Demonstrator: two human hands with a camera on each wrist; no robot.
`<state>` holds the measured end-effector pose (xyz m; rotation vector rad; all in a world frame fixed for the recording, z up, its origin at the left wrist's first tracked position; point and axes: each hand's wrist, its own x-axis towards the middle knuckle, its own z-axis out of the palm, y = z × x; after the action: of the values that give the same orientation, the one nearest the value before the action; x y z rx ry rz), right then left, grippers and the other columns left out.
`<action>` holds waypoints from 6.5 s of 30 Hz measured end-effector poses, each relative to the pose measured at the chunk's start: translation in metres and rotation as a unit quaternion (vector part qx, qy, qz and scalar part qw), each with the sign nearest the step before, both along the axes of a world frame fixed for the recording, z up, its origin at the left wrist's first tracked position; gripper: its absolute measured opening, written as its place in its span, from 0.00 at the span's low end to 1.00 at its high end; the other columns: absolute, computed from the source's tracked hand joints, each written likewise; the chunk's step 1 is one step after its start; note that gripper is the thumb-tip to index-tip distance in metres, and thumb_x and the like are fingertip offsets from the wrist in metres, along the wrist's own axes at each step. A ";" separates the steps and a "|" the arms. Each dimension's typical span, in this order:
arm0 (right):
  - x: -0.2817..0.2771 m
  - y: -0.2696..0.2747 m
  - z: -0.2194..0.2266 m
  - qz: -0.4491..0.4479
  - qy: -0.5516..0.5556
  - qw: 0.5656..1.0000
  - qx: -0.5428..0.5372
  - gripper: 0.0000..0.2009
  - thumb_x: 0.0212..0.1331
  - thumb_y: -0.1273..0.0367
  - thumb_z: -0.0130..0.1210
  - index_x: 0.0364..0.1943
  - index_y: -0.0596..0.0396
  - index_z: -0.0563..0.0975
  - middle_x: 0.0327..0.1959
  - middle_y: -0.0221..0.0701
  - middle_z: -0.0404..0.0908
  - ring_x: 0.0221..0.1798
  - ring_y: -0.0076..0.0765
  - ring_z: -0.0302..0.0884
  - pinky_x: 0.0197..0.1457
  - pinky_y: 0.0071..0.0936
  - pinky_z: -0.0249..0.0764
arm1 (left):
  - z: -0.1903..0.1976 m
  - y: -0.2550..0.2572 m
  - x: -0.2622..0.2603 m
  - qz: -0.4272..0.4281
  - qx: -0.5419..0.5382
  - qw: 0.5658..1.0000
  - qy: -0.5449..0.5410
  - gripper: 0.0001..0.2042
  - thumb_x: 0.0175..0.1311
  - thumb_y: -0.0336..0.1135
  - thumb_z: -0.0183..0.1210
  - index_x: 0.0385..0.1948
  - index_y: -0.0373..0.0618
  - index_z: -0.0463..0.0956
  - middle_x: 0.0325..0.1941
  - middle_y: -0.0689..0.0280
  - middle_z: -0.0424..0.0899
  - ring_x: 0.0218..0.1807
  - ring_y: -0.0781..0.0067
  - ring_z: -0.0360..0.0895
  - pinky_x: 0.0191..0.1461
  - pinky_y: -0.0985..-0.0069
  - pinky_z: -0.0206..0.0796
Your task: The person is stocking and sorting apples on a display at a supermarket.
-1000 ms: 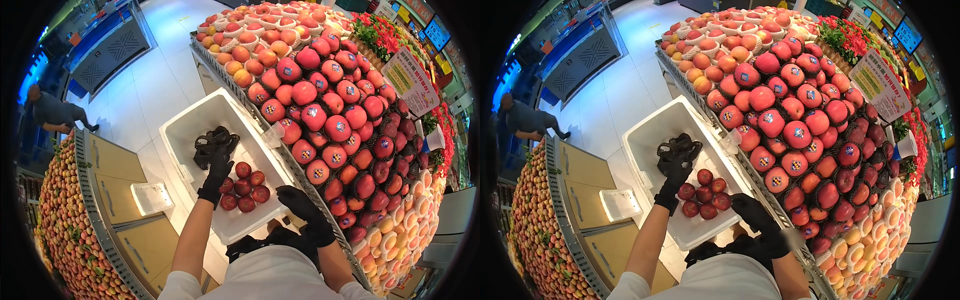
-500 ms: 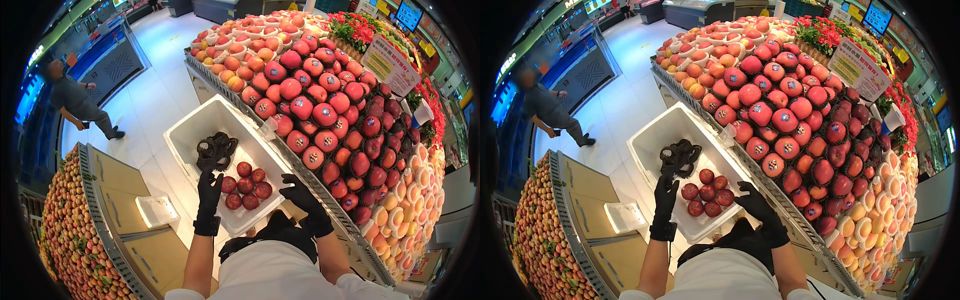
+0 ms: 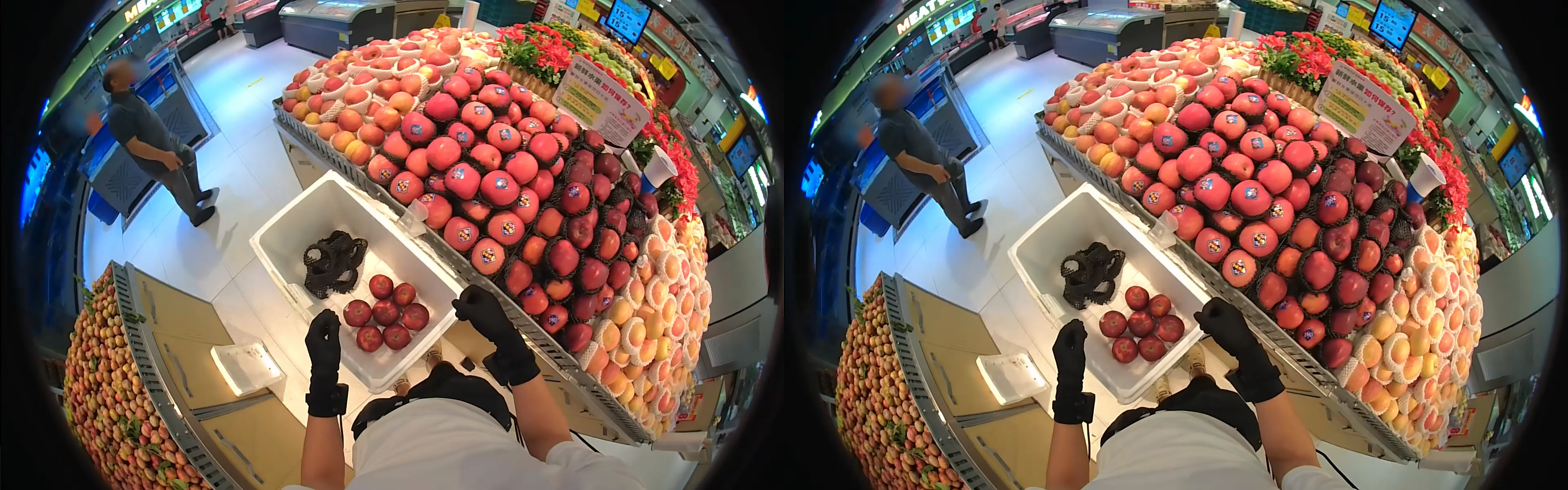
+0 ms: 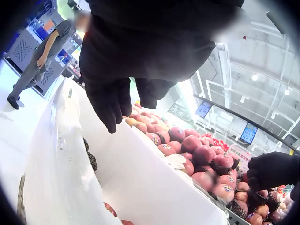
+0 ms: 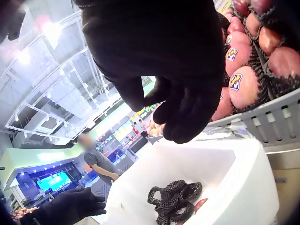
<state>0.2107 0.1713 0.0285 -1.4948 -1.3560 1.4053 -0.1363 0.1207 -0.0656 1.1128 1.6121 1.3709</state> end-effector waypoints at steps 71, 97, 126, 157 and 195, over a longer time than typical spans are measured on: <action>0.317 -0.145 0.018 -0.362 -0.089 0.917 0.143 0.13 0.50 0.66 0.55 0.16 0.61 0.71 0.12 0.35 0.65 0.19 0.24 0.63 0.24 0.34 0.61 | 0.098 0.104 0.444 -0.459 0.162 0.873 -0.007 0.06 0.66 0.29 0.57 0.40 0.39 0.78 0.43 0.64 0.82 0.50 0.72 0.77 0.56 0.71 0.68; 0.313 0.025 0.087 -0.338 -0.369 0.830 0.248 0.51 0.39 0.54 0.73 0.69 0.54 0.56 0.67 0.58 0.55 0.67 0.66 0.58 0.65 0.55 0.64 | 0.119 0.137 0.512 -0.449 0.288 0.810 0.243 0.34 0.45 0.34 0.72 0.58 0.44 0.68 0.72 0.44 0.54 0.76 0.41 0.48 0.76 0.52 0.45; 0.354 0.017 0.105 -0.434 -0.134 0.857 0.244 0.51 0.33 0.62 0.73 0.66 0.63 0.58 0.64 0.49 0.62 0.69 0.50 0.60 0.70 0.39 0.62 | 0.125 0.135 0.509 -0.450 0.295 0.825 0.171 0.26 0.47 0.36 0.73 0.50 0.42 0.74 0.68 0.47 0.63 0.72 0.45 0.58 0.72 0.54 0.53; 0.321 -0.036 0.097 -0.414 0.067 0.881 0.220 0.28 0.59 0.67 0.62 0.63 0.56 0.67 0.56 0.34 0.74 0.51 0.29 0.76 0.51 0.27 0.75 | 0.165 0.147 0.549 -0.576 -0.186 0.686 -0.405 0.23 0.78 0.45 0.38 0.65 0.40 0.61 0.64 0.59 0.70 0.64 0.68 0.70 0.69 0.69 0.65; 0.287 -0.038 0.115 -0.377 -0.112 0.877 0.278 0.43 0.44 0.60 0.73 0.65 0.59 0.63 0.61 0.42 0.67 0.65 0.45 0.65 0.65 0.40 0.66 | 0.181 0.125 0.532 -0.535 0.255 0.804 -0.047 0.22 0.73 0.32 0.47 0.66 0.37 0.60 0.68 0.54 0.65 0.65 0.62 0.67 0.67 0.70 0.63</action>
<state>0.4973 0.1334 0.1431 -1.5438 -0.9900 0.3194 0.3962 0.2455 0.1154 1.8196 0.2892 1.0005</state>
